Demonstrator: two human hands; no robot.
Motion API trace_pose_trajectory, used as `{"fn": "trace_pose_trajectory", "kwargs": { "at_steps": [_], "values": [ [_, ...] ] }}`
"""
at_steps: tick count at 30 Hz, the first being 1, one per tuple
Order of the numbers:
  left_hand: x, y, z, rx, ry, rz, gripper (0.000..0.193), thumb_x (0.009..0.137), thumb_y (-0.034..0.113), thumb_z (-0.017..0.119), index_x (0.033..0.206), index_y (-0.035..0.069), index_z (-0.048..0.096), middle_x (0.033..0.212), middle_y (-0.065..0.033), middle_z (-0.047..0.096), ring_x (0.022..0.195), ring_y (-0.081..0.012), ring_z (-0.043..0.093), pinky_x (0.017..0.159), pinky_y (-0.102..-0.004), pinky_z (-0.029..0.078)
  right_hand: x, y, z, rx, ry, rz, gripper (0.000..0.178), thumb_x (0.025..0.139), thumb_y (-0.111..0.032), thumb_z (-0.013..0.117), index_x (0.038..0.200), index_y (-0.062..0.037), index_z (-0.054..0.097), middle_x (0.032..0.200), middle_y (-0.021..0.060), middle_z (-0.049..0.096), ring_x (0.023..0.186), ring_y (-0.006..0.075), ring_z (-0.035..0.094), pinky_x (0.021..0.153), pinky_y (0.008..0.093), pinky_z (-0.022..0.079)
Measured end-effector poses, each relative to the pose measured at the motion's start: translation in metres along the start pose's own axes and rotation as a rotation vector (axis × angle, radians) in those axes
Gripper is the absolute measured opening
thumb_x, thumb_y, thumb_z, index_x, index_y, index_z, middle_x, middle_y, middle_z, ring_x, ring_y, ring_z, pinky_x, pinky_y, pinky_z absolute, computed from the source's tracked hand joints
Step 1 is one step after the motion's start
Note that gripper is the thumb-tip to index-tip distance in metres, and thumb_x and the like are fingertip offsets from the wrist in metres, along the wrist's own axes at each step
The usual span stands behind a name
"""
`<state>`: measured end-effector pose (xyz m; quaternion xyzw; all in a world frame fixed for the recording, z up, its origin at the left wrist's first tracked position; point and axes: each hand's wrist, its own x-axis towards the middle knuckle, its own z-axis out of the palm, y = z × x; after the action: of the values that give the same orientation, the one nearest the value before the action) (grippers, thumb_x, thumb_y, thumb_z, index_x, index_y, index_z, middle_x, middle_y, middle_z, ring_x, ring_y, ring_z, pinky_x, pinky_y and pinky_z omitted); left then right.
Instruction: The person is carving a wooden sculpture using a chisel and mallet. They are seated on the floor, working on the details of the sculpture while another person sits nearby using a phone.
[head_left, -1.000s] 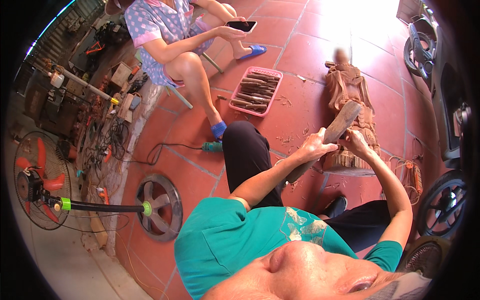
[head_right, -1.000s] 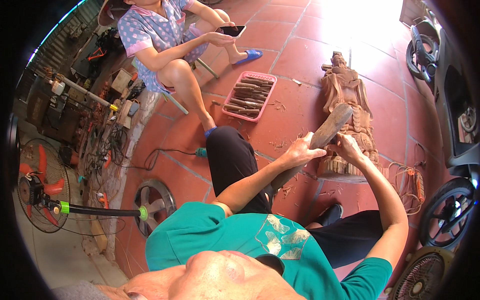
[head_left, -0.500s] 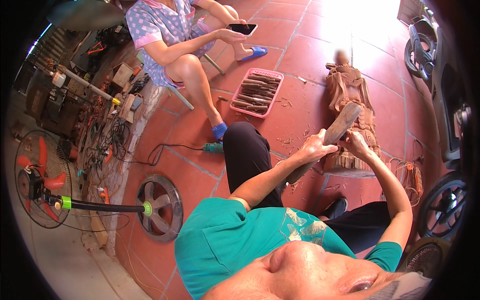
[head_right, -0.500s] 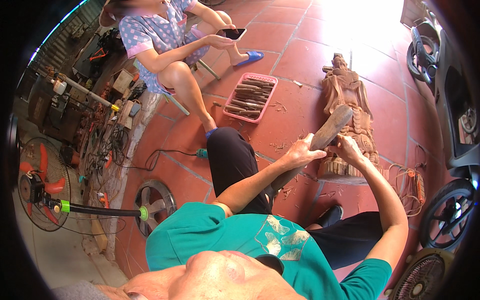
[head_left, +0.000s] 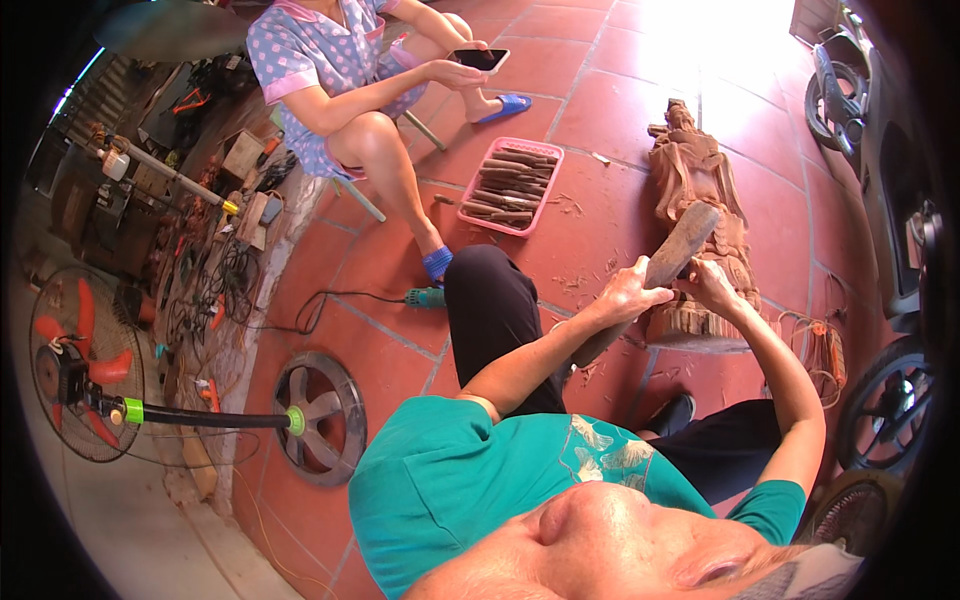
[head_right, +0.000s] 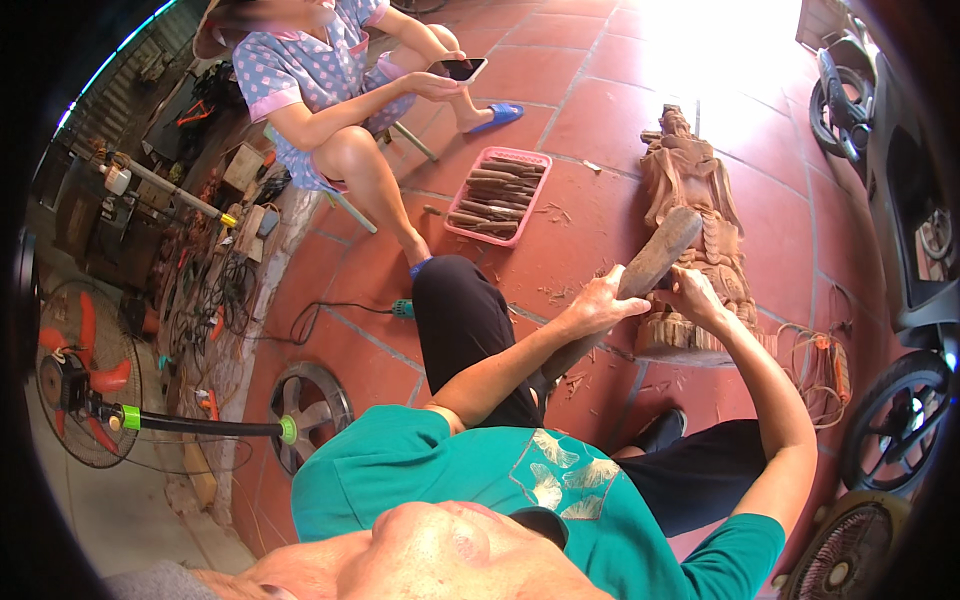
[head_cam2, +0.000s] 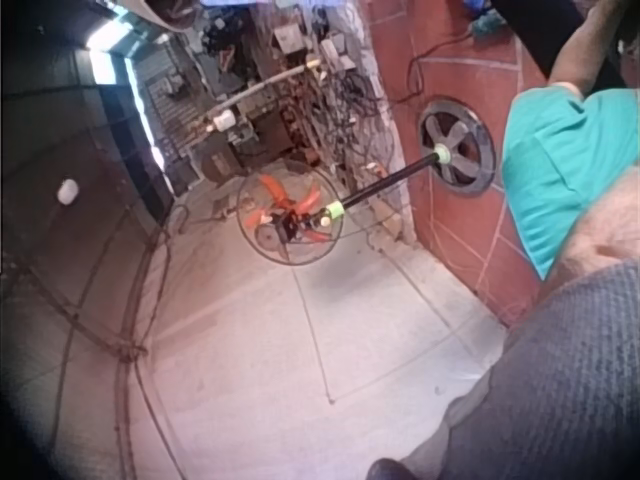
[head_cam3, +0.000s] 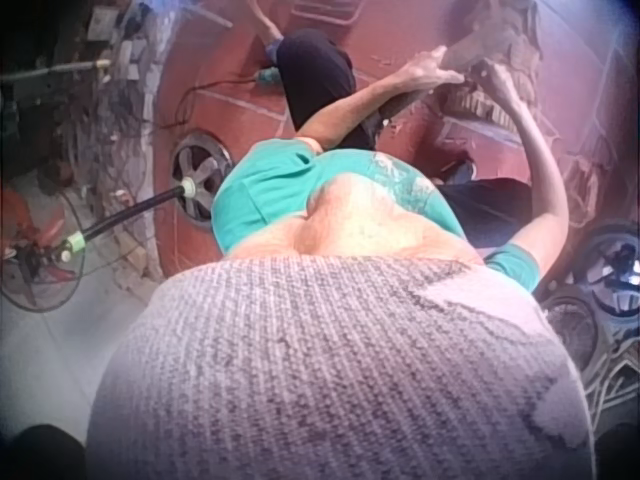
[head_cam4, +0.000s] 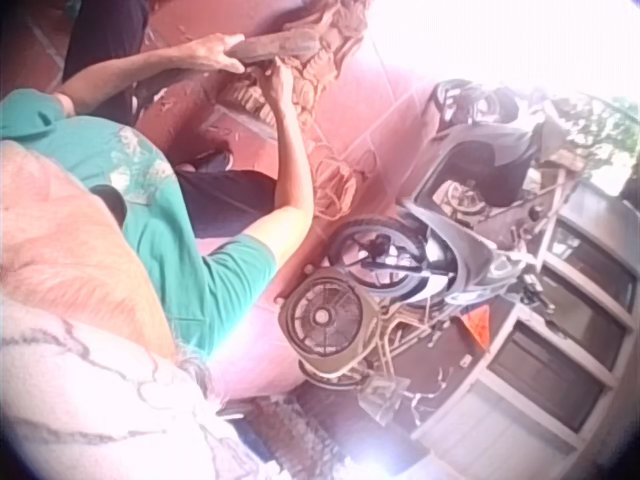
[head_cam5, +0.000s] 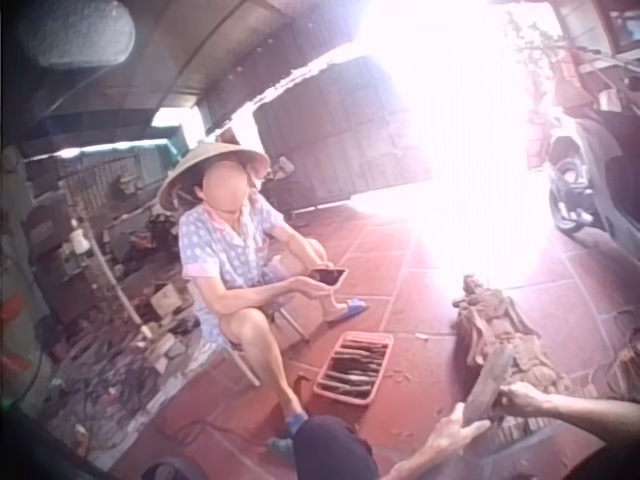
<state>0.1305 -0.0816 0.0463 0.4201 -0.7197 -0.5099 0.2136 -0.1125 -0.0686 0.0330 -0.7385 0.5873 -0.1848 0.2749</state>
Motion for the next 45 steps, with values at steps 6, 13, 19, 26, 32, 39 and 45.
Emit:
{"fn": "trace_pose_trajectory", "kwargs": {
  "at_steps": [6, 13, 19, 26, 32, 39, 45],
  "values": [
    [-0.003, 0.003, -0.001, -0.035, 0.001, -0.03, 0.065, 0.082, 0.039, 0.079, 0.123, -0.004, 0.053, 0.094, -0.0247, 0.07, 0.082, -0.0293, 0.071, 0.072, -0.042, 0.056, 0.002, 0.006, 0.004, -0.024, 0.006, -0.053, 0.044, 0.08, -0.021, 0.079, 0.119, -0.0045, 0.067, 0.084, 0.0198, 0.07, 0.076, 0.0355, 0.069, 0.069, 0.0449, 0.052],
    [-0.003, 0.013, 0.0, -0.088, -0.002, -0.02, 0.057, 0.083, 0.037, 0.08, 0.115, -0.002, 0.054, 0.084, -0.019, 0.07, 0.068, -0.0246, 0.069, 0.061, -0.039, 0.056, 0.004, 0.004, -0.001, -0.078, 0.004, 0.029, 0.041, 0.077, -0.026, 0.082, 0.099, 0.0026, 0.064, 0.079, 0.02, 0.067, 0.075, 0.0397, 0.067, 0.068, 0.0472, 0.052],
    [-0.004, 0.014, 0.001, -0.118, -0.023, -0.076, 0.049, 0.085, 0.034, 0.079, 0.112, 0.002, 0.056, 0.079, -0.0132, 0.069, 0.058, -0.0193, 0.065, 0.052, -0.0355, 0.053, 0.004, 0.005, -0.008, -0.095, -0.052, -0.049, 0.043, 0.08, -0.026, 0.079, 0.108, 0.0024, 0.063, 0.081, 0.0185, 0.067, 0.077, 0.0384, 0.068, 0.068, 0.0466, 0.052],
    [-0.01, 0.002, 0.024, -0.44, -0.044, -0.077, 0.041, 0.089, 0.029, 0.078, 0.111, 0.001, 0.057, 0.071, -0.0038, 0.062, 0.053, -0.0103, 0.057, 0.046, -0.0279, 0.049, 0.0, 0.027, -0.012, -0.073, 0.005, 0.011, 0.038, 0.085, -0.03, 0.08, 0.098, 0.0017, 0.063, 0.08, 0.0168, 0.066, 0.074, 0.0287, 0.066, 0.068, 0.0428, 0.051],
    [-0.012, 0.0, 0.02, -0.564, -0.011, -0.061, 0.037, 0.091, 0.026, 0.076, 0.112, 0.002, 0.056, 0.07, -0.0008, 0.059, 0.051, -0.0073, 0.054, 0.044, -0.0249, 0.046, -0.013, 0.006, -0.028, -0.072, 0.111, 0.083, 0.037, 0.085, -0.034, 0.079, 0.088, 0.0005, 0.065, 0.072, 0.0156, 0.065, 0.068, 0.0275, 0.065, 0.065, 0.0404, 0.049],
    [-0.018, 0.014, 0.003, -0.651, 0.055, -0.066, 0.029, 0.093, 0.021, 0.075, 0.107, 0.007, 0.054, 0.068, 0.0013, 0.056, 0.049, -0.0061, 0.053, 0.043, -0.0219, 0.046, 0.002, -0.008, -0.019, -0.022, -0.03, 0.089, 0.043, 0.086, -0.024, 0.073, 0.122, -0.006, 0.06, 0.088, 0.0171, 0.067, 0.083, 0.0316, 0.068, 0.075, 0.0434, 0.052],
    [-0.03, 0.017, -0.007, -0.681, 0.097, -0.114, 0.028, 0.094, 0.02, 0.073, 0.108, 0.006, 0.053, 0.068, 0.0003, 0.056, 0.049, -0.007, 0.053, 0.043, -0.0225, 0.046, 0.02, -0.012, 0.0, -0.127, -0.168, -0.002, 0.05, 0.087, -0.024, 0.074, 0.13, -0.0064, 0.056, 0.084, 0.0209, 0.067, 0.08, 0.0366, 0.068, 0.071, 0.0469, 0.052]
  ]
}}
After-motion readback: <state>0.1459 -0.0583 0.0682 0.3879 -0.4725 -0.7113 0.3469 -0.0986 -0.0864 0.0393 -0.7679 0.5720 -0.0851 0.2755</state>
